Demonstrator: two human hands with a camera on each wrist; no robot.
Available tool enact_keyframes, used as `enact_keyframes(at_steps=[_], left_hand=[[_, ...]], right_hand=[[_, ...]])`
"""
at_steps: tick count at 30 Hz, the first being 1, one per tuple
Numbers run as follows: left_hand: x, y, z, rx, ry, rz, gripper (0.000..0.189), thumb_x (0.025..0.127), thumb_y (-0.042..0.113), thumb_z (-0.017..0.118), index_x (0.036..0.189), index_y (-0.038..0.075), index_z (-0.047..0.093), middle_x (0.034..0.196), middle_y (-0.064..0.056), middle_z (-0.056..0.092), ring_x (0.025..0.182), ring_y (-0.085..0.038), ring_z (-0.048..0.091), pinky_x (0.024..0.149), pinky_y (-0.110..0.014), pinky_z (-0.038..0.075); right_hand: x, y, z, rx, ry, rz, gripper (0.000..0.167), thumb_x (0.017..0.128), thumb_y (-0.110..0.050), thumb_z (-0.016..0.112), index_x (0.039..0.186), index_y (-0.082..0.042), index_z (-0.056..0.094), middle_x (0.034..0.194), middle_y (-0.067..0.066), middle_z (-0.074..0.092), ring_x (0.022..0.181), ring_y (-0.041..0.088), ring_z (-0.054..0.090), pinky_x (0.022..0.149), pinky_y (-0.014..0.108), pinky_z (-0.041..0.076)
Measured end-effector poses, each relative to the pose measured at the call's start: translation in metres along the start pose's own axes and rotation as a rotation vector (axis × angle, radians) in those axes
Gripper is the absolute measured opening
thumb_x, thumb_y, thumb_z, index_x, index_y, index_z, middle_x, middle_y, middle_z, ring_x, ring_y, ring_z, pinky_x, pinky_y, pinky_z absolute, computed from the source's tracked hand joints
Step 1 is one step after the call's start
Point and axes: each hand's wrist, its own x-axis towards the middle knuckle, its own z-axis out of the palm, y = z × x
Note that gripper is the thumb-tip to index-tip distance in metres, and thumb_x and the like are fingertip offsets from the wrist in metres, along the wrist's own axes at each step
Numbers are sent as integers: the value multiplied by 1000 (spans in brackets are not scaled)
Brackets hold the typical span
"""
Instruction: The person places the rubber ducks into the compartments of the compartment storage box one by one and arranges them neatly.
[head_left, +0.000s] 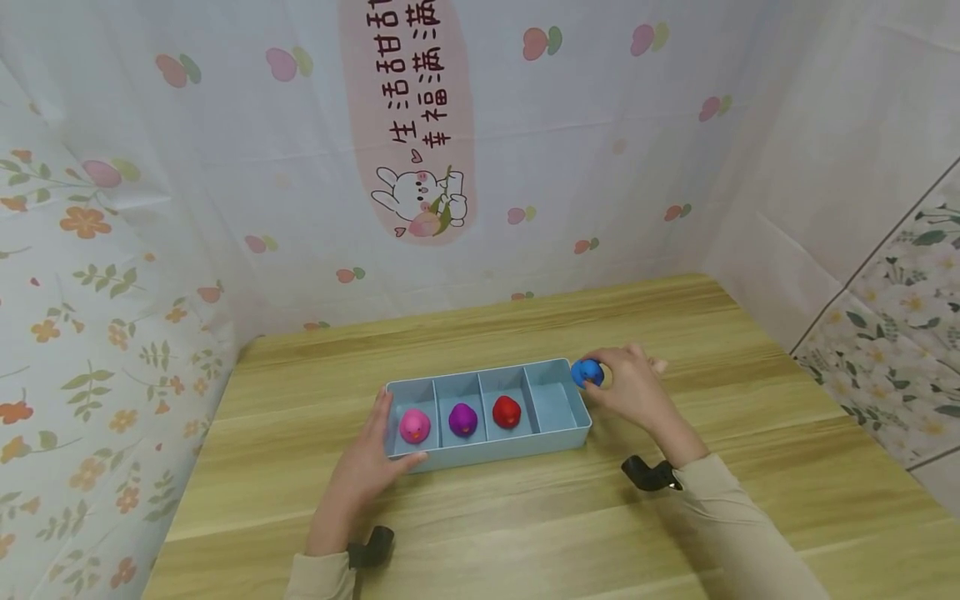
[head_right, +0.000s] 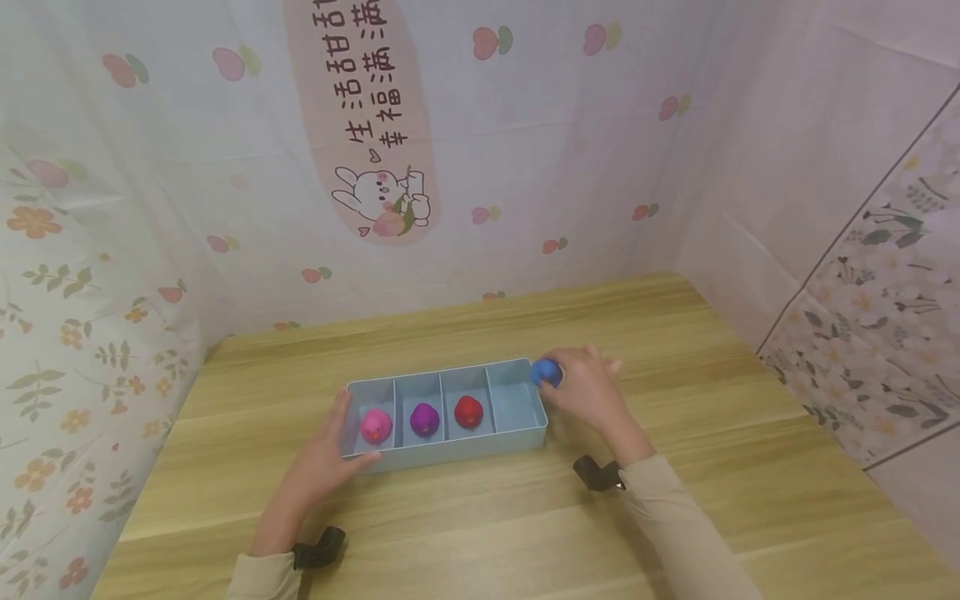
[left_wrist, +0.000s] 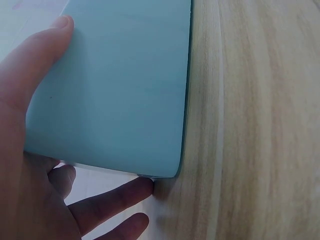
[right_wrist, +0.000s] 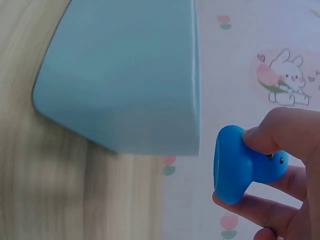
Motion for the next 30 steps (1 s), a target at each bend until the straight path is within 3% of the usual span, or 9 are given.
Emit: enact_keyframes(at_steps=[7, 15, 25, 30], left_hand=[[0, 0, -1, 6, -4, -6, 110, 76, 55, 73, 155, 13, 9, 161, -10, 10, 135, -42, 37, 103, -57, 39], [0, 0, -1, 12, -1, 7, 110, 76, 55, 73, 154, 10, 11, 161, -12, 11, 136, -42, 36, 104, -57, 38], [2, -1, -1, 5, 0, 14, 110, 76, 54, 73, 154, 9, 11, 160, -15, 12, 138, -42, 31, 106, -57, 36], [2, -2, 0, 6, 6, 18, 110, 76, 54, 73, 154, 9, 11, 160, -14, 12, 139, -41, 31, 106, -56, 36]], right_hand=[[7, -12, 6, -2, -23, -63, 31, 75, -20, 76, 104, -12, 69, 108, 8, 70, 86, 24, 41, 72, 48, 16], [7, -20, 21, -41, -45, -141, 33, 70, -21, 81, 98, -11, 66, 99, 5, 72, 81, 21, 42, 70, 44, 20], [7, -20, 35, -120, -197, -143, 29, 71, -26, 80, 94, -18, 64, 79, -6, 68, 79, 18, 39, 69, 41, 19], [10, -20, 38, -180, -246, -188, 30, 71, -27, 82, 94, -19, 65, 87, -2, 71, 79, 19, 39, 68, 42, 20]])
